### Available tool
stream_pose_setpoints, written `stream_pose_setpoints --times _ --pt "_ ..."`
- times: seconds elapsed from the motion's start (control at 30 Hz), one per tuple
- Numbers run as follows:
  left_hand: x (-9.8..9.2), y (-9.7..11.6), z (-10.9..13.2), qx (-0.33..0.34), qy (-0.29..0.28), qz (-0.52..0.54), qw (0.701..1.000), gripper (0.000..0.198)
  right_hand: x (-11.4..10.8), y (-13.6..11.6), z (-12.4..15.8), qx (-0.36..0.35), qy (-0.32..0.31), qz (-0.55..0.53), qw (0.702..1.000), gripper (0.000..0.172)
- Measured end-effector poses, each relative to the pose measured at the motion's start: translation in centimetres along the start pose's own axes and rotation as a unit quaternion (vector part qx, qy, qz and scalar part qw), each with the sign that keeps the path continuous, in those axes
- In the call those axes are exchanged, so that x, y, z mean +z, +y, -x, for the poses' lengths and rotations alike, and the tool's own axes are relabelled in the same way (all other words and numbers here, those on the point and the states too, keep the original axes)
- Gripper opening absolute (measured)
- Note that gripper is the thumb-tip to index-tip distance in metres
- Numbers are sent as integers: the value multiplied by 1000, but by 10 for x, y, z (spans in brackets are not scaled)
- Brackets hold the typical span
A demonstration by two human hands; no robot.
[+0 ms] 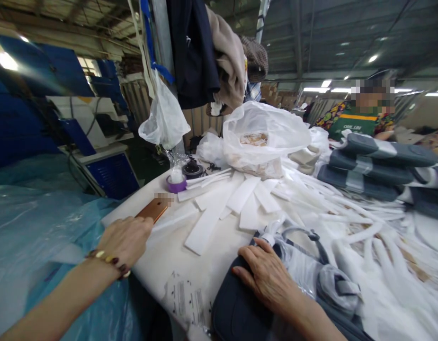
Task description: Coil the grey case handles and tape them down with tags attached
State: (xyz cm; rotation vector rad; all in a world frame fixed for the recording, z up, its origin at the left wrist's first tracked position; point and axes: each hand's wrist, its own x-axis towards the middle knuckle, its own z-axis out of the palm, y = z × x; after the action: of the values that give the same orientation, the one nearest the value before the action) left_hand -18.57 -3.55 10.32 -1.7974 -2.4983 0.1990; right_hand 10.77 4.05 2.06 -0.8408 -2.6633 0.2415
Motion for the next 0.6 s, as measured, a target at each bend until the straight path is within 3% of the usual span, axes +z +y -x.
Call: stream_pose_setpoints --times 0.1,0.2,0.27,0.33,0.43,0.5,0.6 --pt "-16 -6 10 -26 4 10 1000 21 -12 1 -16 8 -81 35 996 27" --pt "-22 8 5 20 -20 199 980 27 -23 4 -37 14 -162 61 985 34" --pt "-15 25 -5 41 -64 370 926 31 -25 8 -48 21 -200 59 978 38" --pt "-2 45 -15 40 -106 521 846 32 -24 11 -52 27 -211 41 976 42" --pt "24 72 -28 9 -151 655 740 29 -20 11 -46 28 -200 6 979 44" --pt "38 84 -34 -14 -169 695 699 29 -19 10 -39 22 -191 -6 981 42" --pt "54 93 -43 -20 -195 711 675 30 -18 10 -33 -8 -152 -8 988 39"
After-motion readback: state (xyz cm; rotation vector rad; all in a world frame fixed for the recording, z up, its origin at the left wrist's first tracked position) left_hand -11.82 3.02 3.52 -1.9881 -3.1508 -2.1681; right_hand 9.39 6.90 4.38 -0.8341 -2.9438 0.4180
